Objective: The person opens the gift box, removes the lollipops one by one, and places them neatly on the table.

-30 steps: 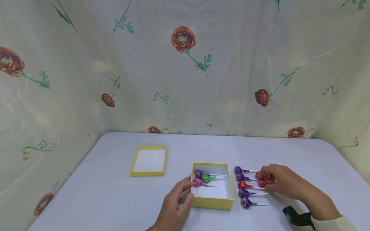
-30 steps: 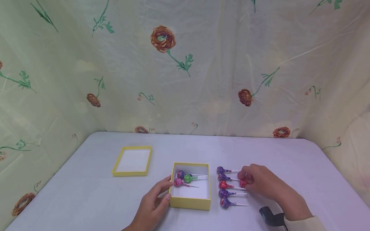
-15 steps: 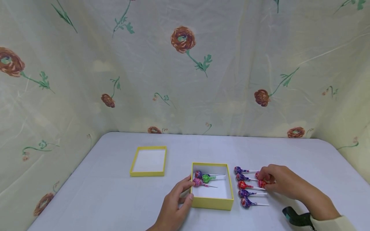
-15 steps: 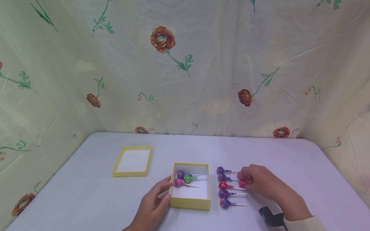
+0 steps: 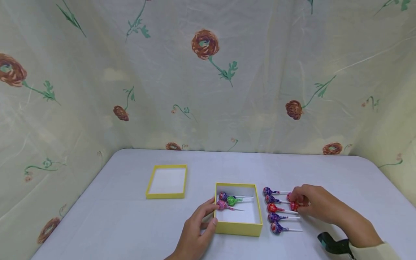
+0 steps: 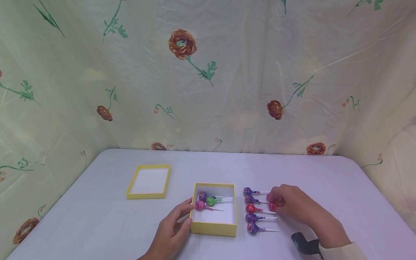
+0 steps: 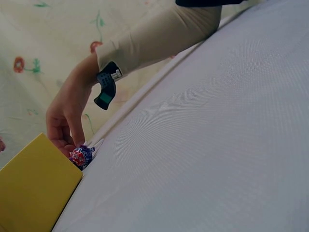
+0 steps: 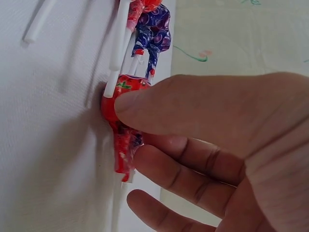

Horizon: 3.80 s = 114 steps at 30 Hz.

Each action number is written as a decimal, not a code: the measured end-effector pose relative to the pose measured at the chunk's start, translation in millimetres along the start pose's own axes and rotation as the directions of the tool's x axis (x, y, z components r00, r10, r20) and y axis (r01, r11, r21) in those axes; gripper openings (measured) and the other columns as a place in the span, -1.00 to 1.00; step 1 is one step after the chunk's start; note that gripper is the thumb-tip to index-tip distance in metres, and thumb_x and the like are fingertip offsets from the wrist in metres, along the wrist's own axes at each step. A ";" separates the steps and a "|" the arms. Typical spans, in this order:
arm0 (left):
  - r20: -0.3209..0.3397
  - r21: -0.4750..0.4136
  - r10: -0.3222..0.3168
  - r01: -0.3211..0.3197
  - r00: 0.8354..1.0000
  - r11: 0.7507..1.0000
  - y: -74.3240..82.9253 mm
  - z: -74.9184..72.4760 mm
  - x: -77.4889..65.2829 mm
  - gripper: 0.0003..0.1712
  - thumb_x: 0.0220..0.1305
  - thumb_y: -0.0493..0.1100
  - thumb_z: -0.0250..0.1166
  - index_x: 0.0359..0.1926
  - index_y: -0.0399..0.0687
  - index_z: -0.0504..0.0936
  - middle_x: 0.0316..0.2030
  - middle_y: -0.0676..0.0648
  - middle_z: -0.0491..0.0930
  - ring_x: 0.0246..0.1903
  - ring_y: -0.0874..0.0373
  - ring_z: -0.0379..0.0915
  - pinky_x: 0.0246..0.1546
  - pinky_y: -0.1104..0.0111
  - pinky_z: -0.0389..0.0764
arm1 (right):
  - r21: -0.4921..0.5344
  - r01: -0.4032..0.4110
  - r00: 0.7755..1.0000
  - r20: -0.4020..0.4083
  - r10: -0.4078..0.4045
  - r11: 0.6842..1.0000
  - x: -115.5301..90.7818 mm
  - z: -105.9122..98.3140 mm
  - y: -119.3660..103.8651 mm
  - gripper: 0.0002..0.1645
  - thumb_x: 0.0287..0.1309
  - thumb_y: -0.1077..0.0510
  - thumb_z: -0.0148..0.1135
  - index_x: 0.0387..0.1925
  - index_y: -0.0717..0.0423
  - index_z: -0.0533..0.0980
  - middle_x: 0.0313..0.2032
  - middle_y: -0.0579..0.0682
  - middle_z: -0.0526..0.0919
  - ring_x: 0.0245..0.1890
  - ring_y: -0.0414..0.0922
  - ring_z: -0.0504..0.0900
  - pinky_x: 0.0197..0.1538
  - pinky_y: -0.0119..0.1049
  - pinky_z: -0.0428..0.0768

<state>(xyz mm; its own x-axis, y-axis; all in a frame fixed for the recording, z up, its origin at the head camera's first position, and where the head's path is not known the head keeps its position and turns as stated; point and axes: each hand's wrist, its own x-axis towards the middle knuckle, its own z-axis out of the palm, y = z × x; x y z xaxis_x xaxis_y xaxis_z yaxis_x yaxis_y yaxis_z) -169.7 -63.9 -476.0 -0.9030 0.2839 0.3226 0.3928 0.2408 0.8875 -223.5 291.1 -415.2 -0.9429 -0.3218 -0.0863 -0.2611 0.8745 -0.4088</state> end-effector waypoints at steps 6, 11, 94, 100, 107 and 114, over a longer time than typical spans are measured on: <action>0.000 -0.006 -0.008 0.008 1.000 1.000 0.3 0.2 0.3 -0.67 0.42 -0.20 0.11 0.16 -0.03 0.46 0.35 -0.04 0.29 0.23 0.04 0.36 -0.05 0.44 0.62 | 0.019 0.005 1.000 0.003 -0.005 1.000 -0.1 1.3 0.0 -0.70 -0.08 0.25 0.49 -0.24 0.07 0.60 -0.47 -0.13 0.46 -0.39 -0.14 0.42 -0.32 -0.33 0.57; 0.003 -0.008 -0.003 0.003 1.000 1.000 0.2 -0.2 0.8 -0.68 0.42 -0.20 0.11 0.16 -0.05 0.46 0.35 -0.04 0.29 0.23 0.03 0.36 -0.06 0.43 0.63 | 0.019 0.006 1.000 0.006 -0.006 1.000 0.8 3.9 -0.7 -0.68 -0.09 0.22 0.50 -0.24 0.06 0.59 -0.48 -0.13 0.45 -0.40 -0.15 0.41 -0.34 -0.35 0.55; 0.004 0.020 -0.009 0.009 1.000 1.000 -1.2 1.0 2.1 -0.67 0.42 -0.17 0.11 0.17 -0.03 0.45 0.35 -0.05 0.30 0.22 0.01 0.38 -0.07 0.45 0.62 | 0.089 0.231 0.967 -0.128 -0.219 0.969 33.2 -13.2 -109.7 -0.77 0.07 0.17 0.40 -0.19 0.00 0.59 -0.40 -0.19 0.54 -0.32 -0.17 0.49 -0.27 -0.36 0.61; 0.000 -0.002 -0.002 0.002 1.000 1.000 -1.2 0.6 1.2 -0.67 0.42 -0.17 0.11 0.17 -0.01 0.46 0.34 -0.05 0.31 0.22 0.02 0.39 -0.06 0.45 0.62 | 0.107 0.276 0.956 -0.129 -0.262 0.955 38.4 -4.0 -121.3 -0.77 0.07 0.20 0.39 -0.19 0.02 0.59 -0.41 -0.20 0.53 -0.33 -0.16 0.50 -0.27 -0.35 0.60; -0.001 -0.009 -0.003 0.003 1.000 1.000 -0.9 0.6 1.1 -0.67 0.41 -0.19 0.12 0.17 -0.03 0.46 0.34 -0.05 0.31 0.21 0.02 0.39 -0.05 0.45 0.62 | 0.125 0.311 0.945 -0.145 -0.293 0.942 45.1 8.3 -128.9 -0.75 0.06 0.24 0.38 -0.17 0.06 0.59 -0.37 -0.14 0.58 -0.32 -0.16 0.51 -0.22 -0.26 0.63; 0.010 0.000 -0.026 0.026 1.000 1.000 -0.3 0.6 1.1 -0.67 0.42 -0.15 0.11 0.17 -0.02 0.46 0.34 -0.04 0.31 0.21 0.03 0.39 -0.07 0.45 0.63 | 0.145 0.305 0.949 -0.125 -0.288 0.941 50.0 20.9 -131.8 -0.71 0.05 0.25 0.39 -0.14 0.10 0.58 -0.31 -0.07 0.61 -0.27 -0.15 0.53 -0.20 -0.32 0.62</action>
<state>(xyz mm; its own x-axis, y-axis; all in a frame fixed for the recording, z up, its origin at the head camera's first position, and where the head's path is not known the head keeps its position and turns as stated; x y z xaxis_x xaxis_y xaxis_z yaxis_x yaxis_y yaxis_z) -170.7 -63.1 -476.0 -0.9110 0.2870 0.2960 0.3691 0.2477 0.8958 -231.9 152.1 -384.6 -0.8458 -0.5120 0.1495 -0.5031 0.6727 -0.5426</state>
